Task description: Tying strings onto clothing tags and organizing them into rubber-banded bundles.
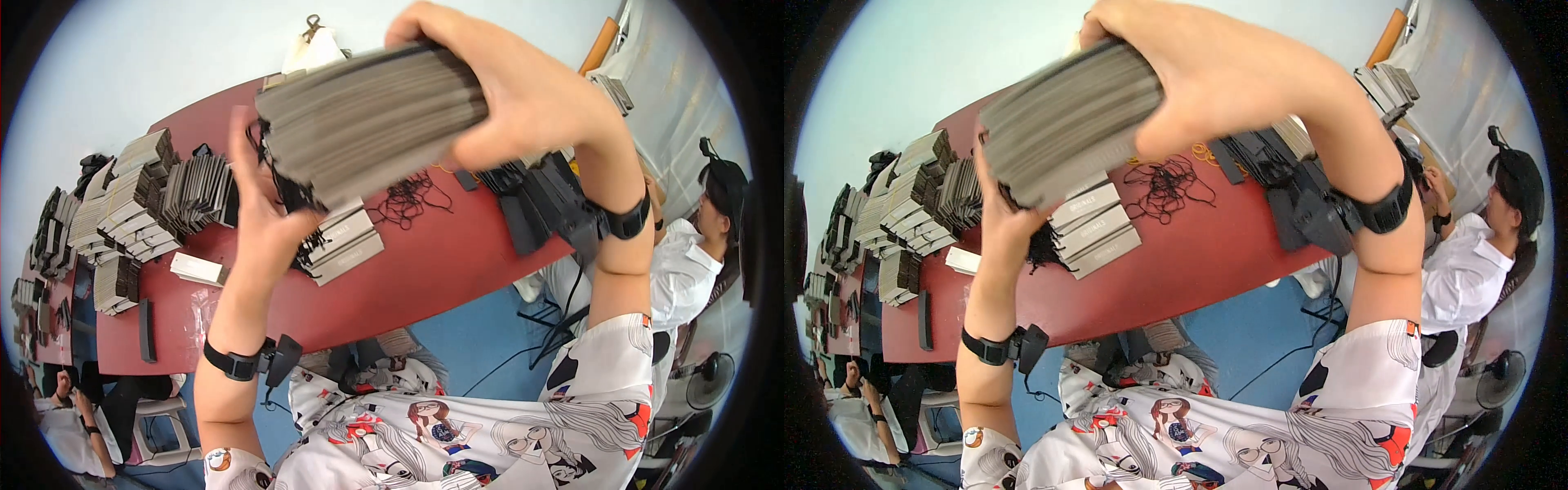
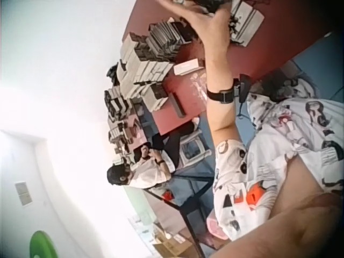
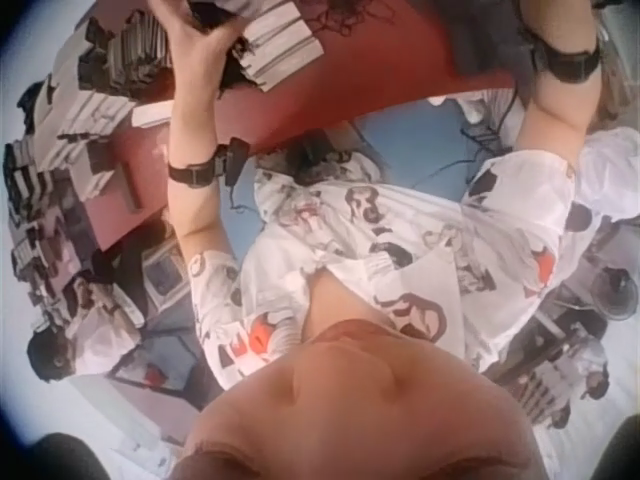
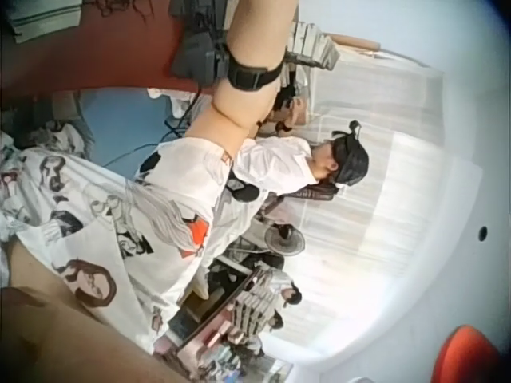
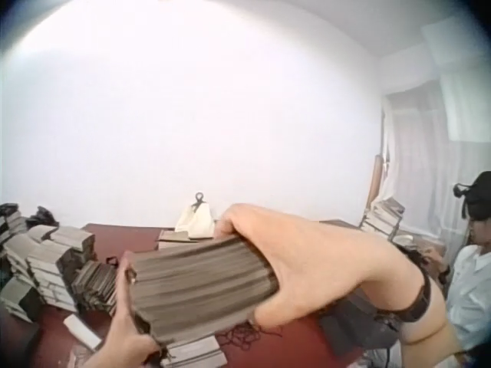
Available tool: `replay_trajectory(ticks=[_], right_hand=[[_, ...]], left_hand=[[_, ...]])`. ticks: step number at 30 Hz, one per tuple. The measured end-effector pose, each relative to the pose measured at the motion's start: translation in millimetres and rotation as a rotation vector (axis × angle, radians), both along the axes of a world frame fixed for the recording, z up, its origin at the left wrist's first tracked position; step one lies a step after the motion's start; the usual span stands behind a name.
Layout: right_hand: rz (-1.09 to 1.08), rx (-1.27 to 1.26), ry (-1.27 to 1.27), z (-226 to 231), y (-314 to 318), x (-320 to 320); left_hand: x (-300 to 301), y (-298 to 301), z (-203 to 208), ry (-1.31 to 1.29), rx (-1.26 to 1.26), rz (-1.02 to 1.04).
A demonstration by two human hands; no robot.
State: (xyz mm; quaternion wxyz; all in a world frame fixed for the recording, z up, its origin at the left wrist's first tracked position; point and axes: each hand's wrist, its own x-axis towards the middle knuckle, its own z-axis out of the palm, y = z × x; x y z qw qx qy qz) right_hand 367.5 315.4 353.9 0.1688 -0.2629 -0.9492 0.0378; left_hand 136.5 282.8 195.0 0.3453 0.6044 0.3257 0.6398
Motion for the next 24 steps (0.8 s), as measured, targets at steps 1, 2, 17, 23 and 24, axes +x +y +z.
replay_trajectory(ticks=[1, 2, 17, 23, 24], right_hand=[[-0.017, -0.004, -0.002, -10, -8, 11], [0.020, 0.013, 0.036, -19, -17, 21], [-0.216, -0.499, 0.047, -255, -9, 107], [-0.209, -0.495, 0.038, -257, -5, 120], [-0.216, -0.503, 0.038, -258, -4, 120]], left_hand=[[3, 1, -14, 0.026, -0.064, -0.035], [9, -14, -26, -0.140, -0.349, -0.164], [25, -51, -113, 0.850, -0.409, -0.101], [47, -54, -112, 0.959, -0.381, 0.040], [48, -53, -114, 0.960, -0.385, 0.030]])
